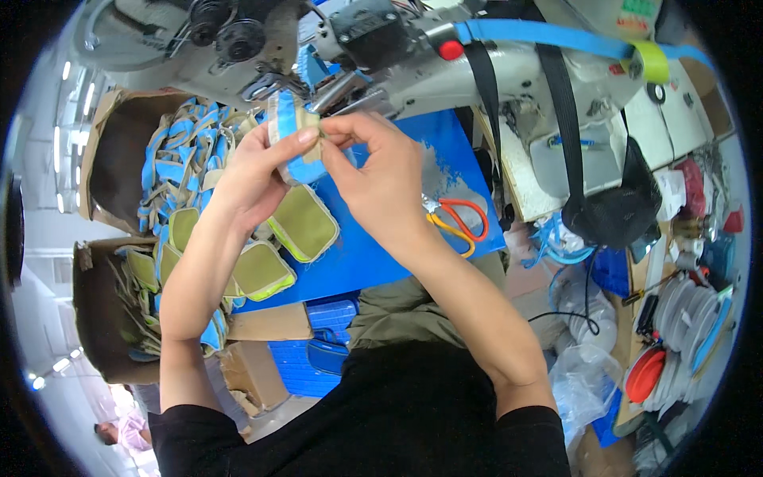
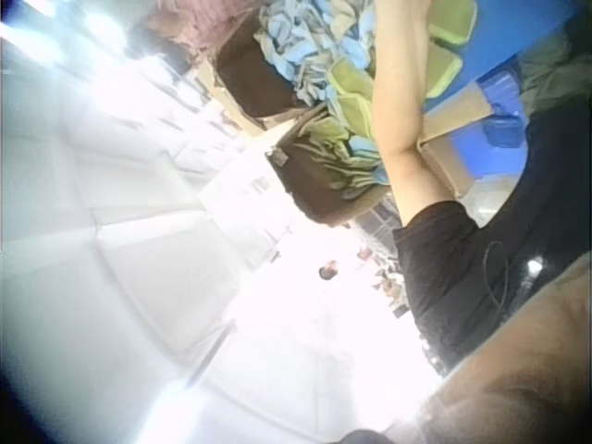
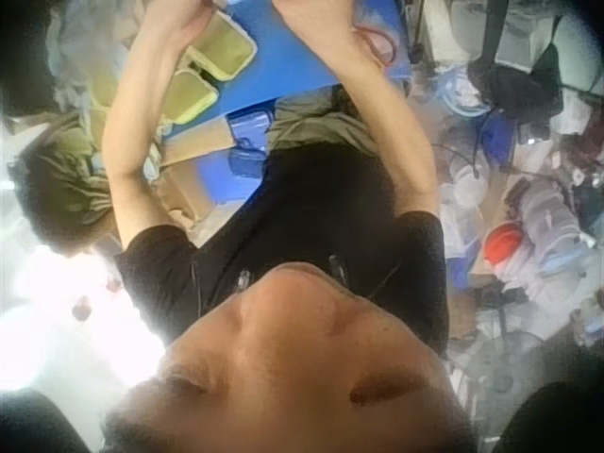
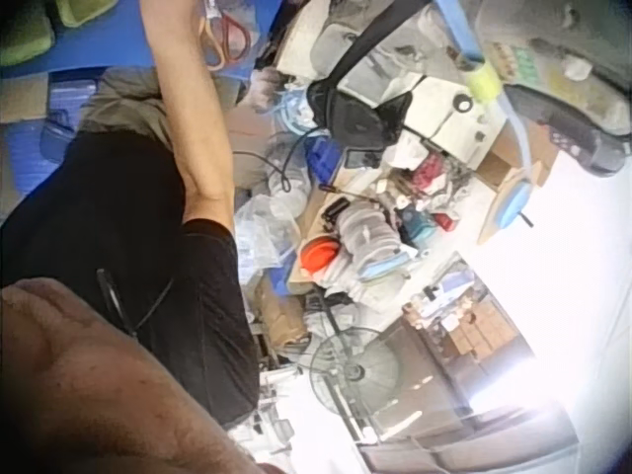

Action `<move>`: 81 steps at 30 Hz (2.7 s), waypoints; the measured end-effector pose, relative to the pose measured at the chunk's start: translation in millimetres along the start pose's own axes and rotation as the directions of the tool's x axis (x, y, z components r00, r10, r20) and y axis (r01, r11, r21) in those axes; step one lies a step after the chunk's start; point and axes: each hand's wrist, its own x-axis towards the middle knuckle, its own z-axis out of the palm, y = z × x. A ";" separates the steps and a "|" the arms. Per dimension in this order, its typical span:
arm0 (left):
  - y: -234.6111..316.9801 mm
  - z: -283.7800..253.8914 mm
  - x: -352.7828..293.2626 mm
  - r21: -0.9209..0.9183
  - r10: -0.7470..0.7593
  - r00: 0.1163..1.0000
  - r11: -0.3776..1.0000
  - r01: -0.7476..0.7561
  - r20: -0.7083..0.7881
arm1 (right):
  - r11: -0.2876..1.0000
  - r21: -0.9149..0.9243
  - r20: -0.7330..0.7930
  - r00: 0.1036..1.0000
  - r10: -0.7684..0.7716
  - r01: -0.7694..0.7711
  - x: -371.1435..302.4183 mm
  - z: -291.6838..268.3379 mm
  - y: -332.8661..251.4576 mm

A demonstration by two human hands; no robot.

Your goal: The person operates an industrial sewing machine to stitch blue and beige fabric pieces into small pouches. They feed the fabric under the presser foot, guide it through the machine, and use scissors to trim the excess thread after each stitch. The finished pouches are inspected and placed into a pile on the table.

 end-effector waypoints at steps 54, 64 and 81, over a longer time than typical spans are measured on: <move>-13.2 -1.9 11.1 0.181 0.257 0.965 0.953 -0.245 -0.046 | 0.983 0.149 0.096 0.991 0.091 -0.105 -8.9 1.0 18.4; -6.2 4.4 -4.5 0.107 0.206 0.978 0.973 -0.204 -0.013 | 0.887 0.271 0.216 0.922 0.322 -0.373 -4.3 -11.3 -4.7; -18.3 -2.7 -5.3 -0.215 -0.047 0.998 0.976 0.039 -0.032 | 0.917 0.216 0.228 0.931 0.286 -0.334 -28.5 -19.2 2.1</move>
